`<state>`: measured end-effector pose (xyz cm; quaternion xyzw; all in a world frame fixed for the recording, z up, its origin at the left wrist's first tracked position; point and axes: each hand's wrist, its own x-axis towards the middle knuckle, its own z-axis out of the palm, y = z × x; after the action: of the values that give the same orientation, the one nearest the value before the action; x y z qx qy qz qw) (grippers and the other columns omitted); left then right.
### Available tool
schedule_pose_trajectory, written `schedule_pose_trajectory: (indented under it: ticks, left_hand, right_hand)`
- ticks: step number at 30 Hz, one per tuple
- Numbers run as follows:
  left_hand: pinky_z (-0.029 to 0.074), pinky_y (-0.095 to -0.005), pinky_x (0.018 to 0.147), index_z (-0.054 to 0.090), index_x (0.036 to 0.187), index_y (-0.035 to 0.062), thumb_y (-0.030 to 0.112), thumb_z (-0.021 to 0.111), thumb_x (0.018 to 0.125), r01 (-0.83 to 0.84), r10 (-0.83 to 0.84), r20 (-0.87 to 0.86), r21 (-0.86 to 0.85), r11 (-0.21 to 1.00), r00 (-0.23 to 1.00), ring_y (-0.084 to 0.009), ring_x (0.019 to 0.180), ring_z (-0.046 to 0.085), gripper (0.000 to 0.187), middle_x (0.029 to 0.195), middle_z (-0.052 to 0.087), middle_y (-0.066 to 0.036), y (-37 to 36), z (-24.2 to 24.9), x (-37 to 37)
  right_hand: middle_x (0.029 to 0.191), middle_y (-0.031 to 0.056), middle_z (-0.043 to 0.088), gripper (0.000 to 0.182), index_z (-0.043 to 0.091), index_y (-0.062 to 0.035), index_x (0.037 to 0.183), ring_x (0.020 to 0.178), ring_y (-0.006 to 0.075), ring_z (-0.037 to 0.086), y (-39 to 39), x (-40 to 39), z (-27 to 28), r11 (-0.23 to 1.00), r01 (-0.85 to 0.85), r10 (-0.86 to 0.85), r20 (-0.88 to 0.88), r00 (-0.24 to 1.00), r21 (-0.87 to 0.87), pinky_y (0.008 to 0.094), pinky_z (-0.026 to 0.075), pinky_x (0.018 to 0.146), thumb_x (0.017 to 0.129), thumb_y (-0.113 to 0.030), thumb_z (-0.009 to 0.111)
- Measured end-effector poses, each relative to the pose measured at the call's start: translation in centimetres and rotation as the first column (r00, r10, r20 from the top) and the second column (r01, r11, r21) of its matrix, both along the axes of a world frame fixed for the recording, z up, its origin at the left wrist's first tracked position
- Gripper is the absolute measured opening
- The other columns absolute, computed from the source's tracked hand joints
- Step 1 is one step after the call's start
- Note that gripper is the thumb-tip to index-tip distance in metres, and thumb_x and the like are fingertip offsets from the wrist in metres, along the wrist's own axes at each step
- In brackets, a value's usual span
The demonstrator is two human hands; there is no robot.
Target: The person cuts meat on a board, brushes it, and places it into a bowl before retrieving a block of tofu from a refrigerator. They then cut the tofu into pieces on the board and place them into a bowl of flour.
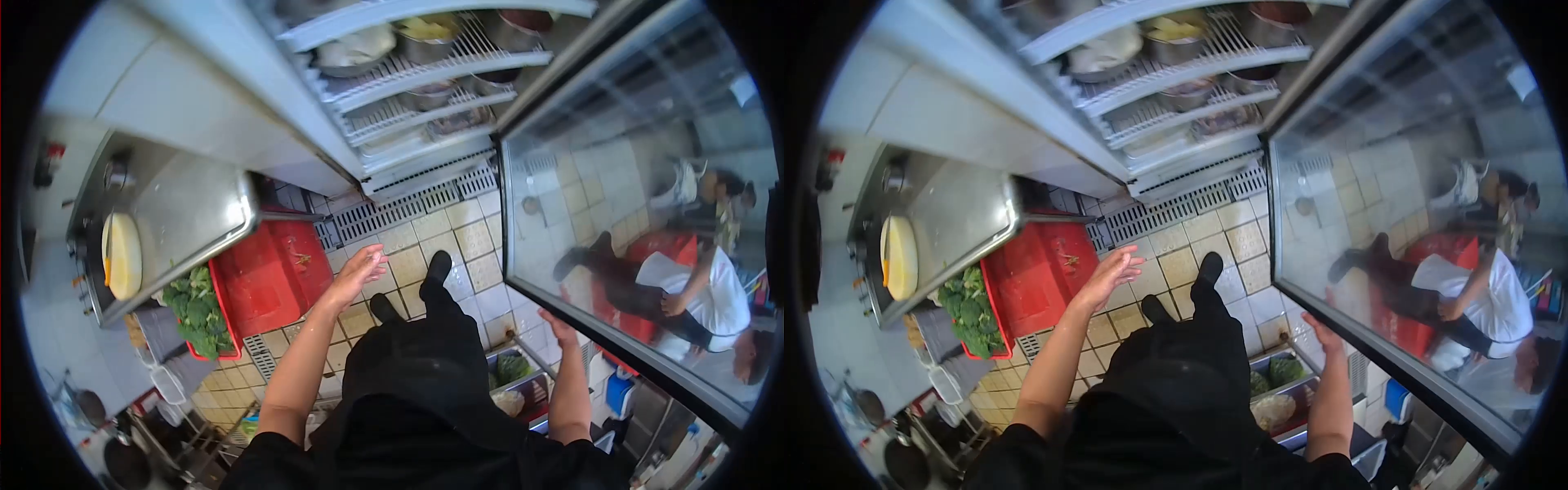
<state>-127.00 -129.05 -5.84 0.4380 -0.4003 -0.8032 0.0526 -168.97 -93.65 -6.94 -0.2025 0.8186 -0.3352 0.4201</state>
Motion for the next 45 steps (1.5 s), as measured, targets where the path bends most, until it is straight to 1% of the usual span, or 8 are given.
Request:
schedule_pose_trajectory:
  ticks: [8, 14, 19, 21, 30, 36, 39, 45]
  left_hand:
    - [0.047, -0.032, 0.093, 0.06, 0.123, 0.0002, 0.026, 0.066, 0.092, 0.371, 0.055, 0.467, -0.764, 0.528, 0.883, -0.0207, 0.106, 0.063, 0.041, 0.114, 0.068, -0.016, -13.3, -12.1, -13.1]
    - [0.046, -0.0417, 0.1, 0.061, 0.126, 0.0095, 0.017, 0.057, 0.088, 0.745, 0.278, 0.737, -0.66, 0.1, 0.616, -0.0367, 0.116, 0.059, 0.039, 0.124, 0.063, -0.019, -29.0, -22.2, -20.1]
    - [0.047, -0.039, 0.097, 0.059, 0.128, 0.0113, 0.023, 0.058, 0.083, 0.916, 0.049, 0.921, -0.39, 0.09, 0.387, -0.0331, 0.109, 0.062, 0.047, 0.118, 0.065, -0.016, -36.7, -26.8, -21.5]
    - [0.047, -0.0357, 0.095, 0.058, 0.127, 0.0125, 0.025, 0.062, 0.077, 0.824, -0.188, 0.935, -0.157, 0.545, 0.302, -0.0286, 0.101, 0.062, 0.052, 0.112, 0.065, -0.011, -35.2, -23.4, -24.0]
    - [0.044, -0.0336, 0.092, 0.054, 0.125, 0.008, 0.025, 0.068, 0.064, 0.956, -0.323, 0.919, -0.145, 0.255, 0.225, -0.0269, 0.105, 0.057, 0.065, 0.109, 0.063, -0.01, -36.6, -23.4, -23.7]
    - [0.038, -0.0334, 0.103, 0.057, 0.129, 0.0071, 0.024, 0.068, 0.055, 0.935, -0.268, 0.906, -0.27, 0.229, 0.327, -0.0272, 0.12, 0.051, 0.077, 0.127, 0.058, -0.014, -35.4, -20.9, -23.6]
    - [0.036, -0.0332, 0.106, 0.057, 0.13, 0.0062, 0.021, 0.068, 0.059, 0.776, -0.304, 0.754, -0.405, 0.484, 0.583, -0.0265, 0.121, 0.051, 0.073, 0.127, 0.058, -0.012, -37.4, -24.7, -19.7]
    - [0.047, -0.0383, 0.095, 0.057, 0.126, 0.0038, 0.024, 0.069, 0.077, 0.405, 0.16, 0.537, -0.771, 0.492, 0.828, -0.0273, 0.113, 0.056, 0.054, 0.123, 0.06, -0.013, -37.6, -25.7, -16.4]
  right_hand:
    - [0.143, 0.0089, 0.042, 0.091, 0.025, -0.0109, 0.153, 0.122, 0.0202, 0.047, 3.2, -6.5, -6.0, 0.951, 0.307, -0.304, -0.243, 0.921, -0.025, 0.0363, 0.036, 0.106, 0.078, -0.013, 0.077]
    - [0.134, 0.0148, 0.05, 0.076, 0.03, -0.0033, 0.147, 0.121, 0.0261, 0.052, 9.5, -10.4, -9.3, 0.908, 0.412, -0.418, -0.113, 0.901, -0.075, 0.0405, 0.039, 0.106, 0.085, -0.016, 0.071]
    - [0.126, 0.0147, 0.053, 0.07, 0.033, -0.0002, 0.143, 0.114, 0.0235, 0.053, 11.3, -12.4, -11.0, 0.921, 0.348, -0.376, -0.175, 0.91, -0.173, 0.0371, 0.04, 0.1, 0.087, -0.024, 0.067]
    - [0.124, 0.0145, 0.053, 0.071, 0.032, 0.0004, 0.143, 0.114, 0.023, 0.052, 12.8, -13.2, -11.7, 0.93, 0.341, -0.363, -0.197, 0.911, -0.139, 0.0377, 0.04, 0.101, 0.088, -0.028, 0.066]
    - [0.132, 0.0136, 0.046, 0.069, 0.029, -0.0004, 0.146, 0.104, 0.0171, 0.053, 10.0, -12.9, -12.9, 0.866, 0.489, -0.501, -0.183, 0.846, -0.109, 0.0323, 0.041, 0.095, 0.089, -0.021, 0.061]
    - [0.149, 0.0159, 0.035, 0.076, 0.025, -0.0151, 0.154, 0.105, 0.0151, 0.051, 16.1, -10.1, -16.0, 0.868, 0.491, -0.469, -0.201, 0.86, 0.078, 0.0306, 0.044, 0.087, 0.085, -0.015, 0.058]
    - [0.149, 0.0132, 0.036, 0.079, 0.028, -0.0168, 0.153, 0.108, 0.0199, 0.053, 17.7, -8.3, -16.4, 0.862, 0.479, -0.462, -0.13, 0.877, 0.167, 0.0314, 0.043, 0.089, 0.085, -0.039, 0.063]
    - [0.144, 0.0065, 0.039, 0.075, 0.033, -0.0247, 0.15, 0.092, 0.0157, 0.056, 15.8, -6.6, -14.7, 0.655, 0.669, -0.7, -0.053, 0.713, 0.352, 0.0337, 0.044, 0.08, 0.081, -0.017, 0.06]
